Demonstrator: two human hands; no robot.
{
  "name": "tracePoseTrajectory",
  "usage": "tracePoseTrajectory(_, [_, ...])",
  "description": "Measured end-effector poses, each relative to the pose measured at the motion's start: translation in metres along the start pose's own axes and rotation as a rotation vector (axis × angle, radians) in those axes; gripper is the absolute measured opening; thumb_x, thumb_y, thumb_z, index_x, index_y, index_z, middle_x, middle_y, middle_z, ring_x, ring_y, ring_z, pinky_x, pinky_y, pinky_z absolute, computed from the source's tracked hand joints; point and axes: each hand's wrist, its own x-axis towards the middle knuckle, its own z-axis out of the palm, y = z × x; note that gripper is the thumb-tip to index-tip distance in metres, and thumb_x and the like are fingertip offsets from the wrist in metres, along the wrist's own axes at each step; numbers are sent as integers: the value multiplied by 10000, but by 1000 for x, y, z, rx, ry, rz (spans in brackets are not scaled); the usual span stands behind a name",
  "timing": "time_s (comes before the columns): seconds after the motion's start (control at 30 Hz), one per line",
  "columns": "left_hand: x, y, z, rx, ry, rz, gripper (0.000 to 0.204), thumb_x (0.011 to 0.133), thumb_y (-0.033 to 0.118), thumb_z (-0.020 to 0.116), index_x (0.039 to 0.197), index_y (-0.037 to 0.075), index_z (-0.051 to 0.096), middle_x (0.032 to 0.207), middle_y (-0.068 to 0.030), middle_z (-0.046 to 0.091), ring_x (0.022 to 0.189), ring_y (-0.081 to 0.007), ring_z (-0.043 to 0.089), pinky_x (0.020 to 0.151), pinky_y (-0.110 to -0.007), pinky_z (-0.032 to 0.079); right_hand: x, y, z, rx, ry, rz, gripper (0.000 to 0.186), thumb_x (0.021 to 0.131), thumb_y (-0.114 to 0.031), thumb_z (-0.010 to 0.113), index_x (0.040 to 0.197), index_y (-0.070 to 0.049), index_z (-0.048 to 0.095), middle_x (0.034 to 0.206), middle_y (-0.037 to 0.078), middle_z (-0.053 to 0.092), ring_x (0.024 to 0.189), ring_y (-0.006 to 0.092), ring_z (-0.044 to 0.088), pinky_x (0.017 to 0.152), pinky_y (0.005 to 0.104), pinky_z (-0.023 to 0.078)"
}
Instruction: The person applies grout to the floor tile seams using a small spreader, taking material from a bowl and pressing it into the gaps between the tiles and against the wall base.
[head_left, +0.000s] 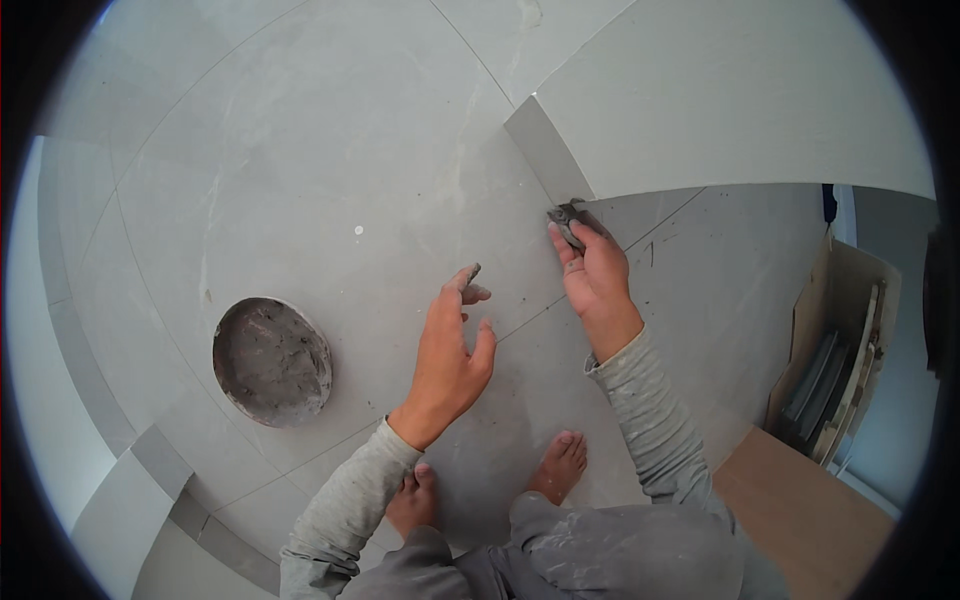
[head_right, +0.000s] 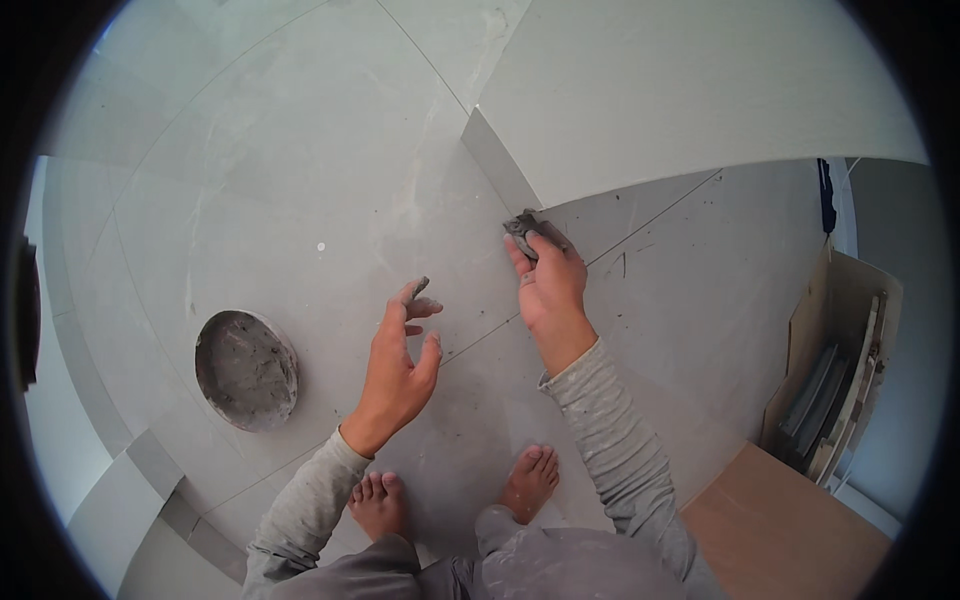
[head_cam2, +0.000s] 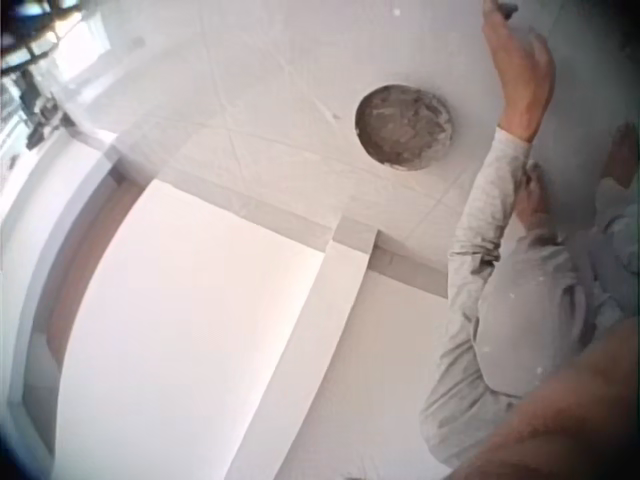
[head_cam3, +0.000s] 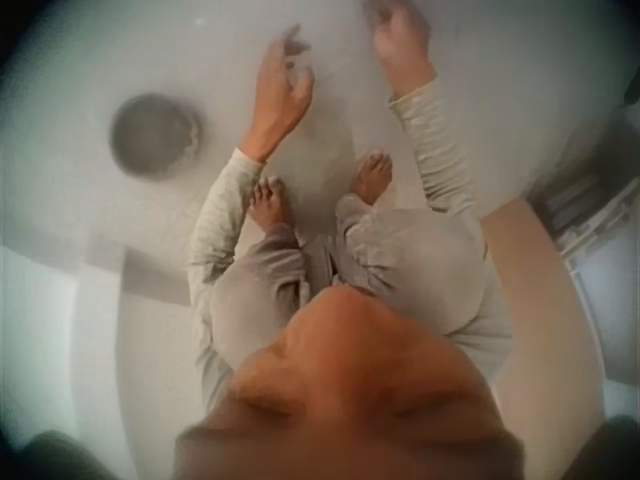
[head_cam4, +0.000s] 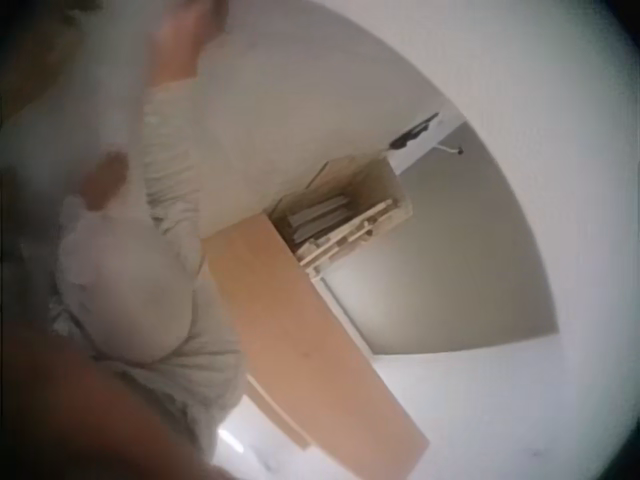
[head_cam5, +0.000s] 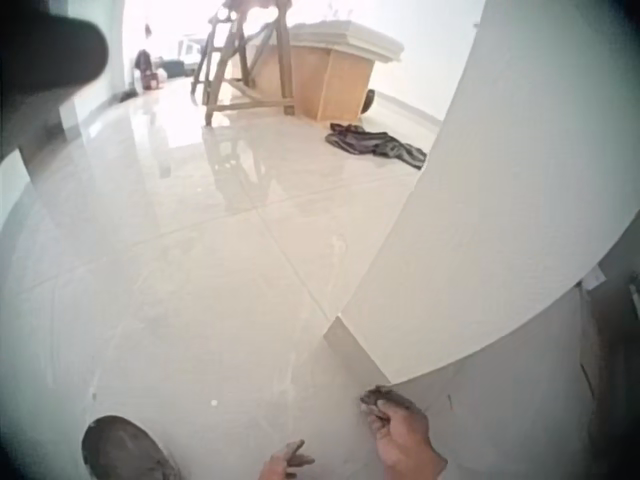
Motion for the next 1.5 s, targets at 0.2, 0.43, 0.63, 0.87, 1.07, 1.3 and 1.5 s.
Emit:
tracePoseTrajectory(0.2, [0,0,3,5,1,-4,566,905,-8,549,1451,-2,400,1200,-166,634,1154,-273,612,961,-388,484,-7,4,4,131,50,-49,468,935,97,557,1362,69,370,1244,204,559,1132,266,619,1038,439,556])
tracePoseTrajectory(0.43, [0,-3,1,-12,-5,-11,570,906,-7,551,1454,-1,393,1192,-164,633,1152,-269,613,958,-387,487,-28,-23,-4,140,-69,-100,454,939,78,570,1349,78,373,1235,206,567,1139,290,631,1042,413,556])
tracePoseTrajectory(0.63, [-1,0,3,-15,-9,-4,573,907,-3,551,1457,-7,389,1188,-170,635,1150,-273,616,964,-387,487,-11,-2,-4,53,-1,78,290,941,80,566,1213,92,466,1174,179,589,1126,292,631,1019,401,574])
tracePoseTrajectory(0.87, [-1,0,-4,-13,-12,-9,569,918,6,540,1461,-31,377,1190,-169,643,1152,-265,619,973,-389,496,-9,-15,17,237,3,79,270,938,96,553,1183,105,439,1166,202,575,1098,328,640,1060,400,559])
tracePoseTrajectory(1.07, [-2,1,-9,-7,-18,-11,566,919,6,540,1460,-35,375,1194,-174,643,1151,-261,620,968,-390,505,-37,-7,10,279,30,41,237,951,86,542,1161,96,432,1186,213,566,1129,341,630,1061,395,558])
tracePoseTrajectory(1.3, [-9,18,-9,-58,-5,-13,571,918,-4,541,1465,-23,378,1186,-153,636,1140,-246,620,948,-377,501,-17,-15,21,420,-8,66,299,957,89,511,1221,96,371,1236,235,545,1199,379,602,1056,398,565])
tracePoseTrajectory(1.5, [-34,25,-21,-87,-10,-36,559,943,-23,504,1483,-11,358,1193,-124,600,1135,-203,600,970,-349,487,-53,-31,-11,496,-101,38,380,957,67,536,1290,73,353,1199,217,592,1176,348,625,979,379,591])
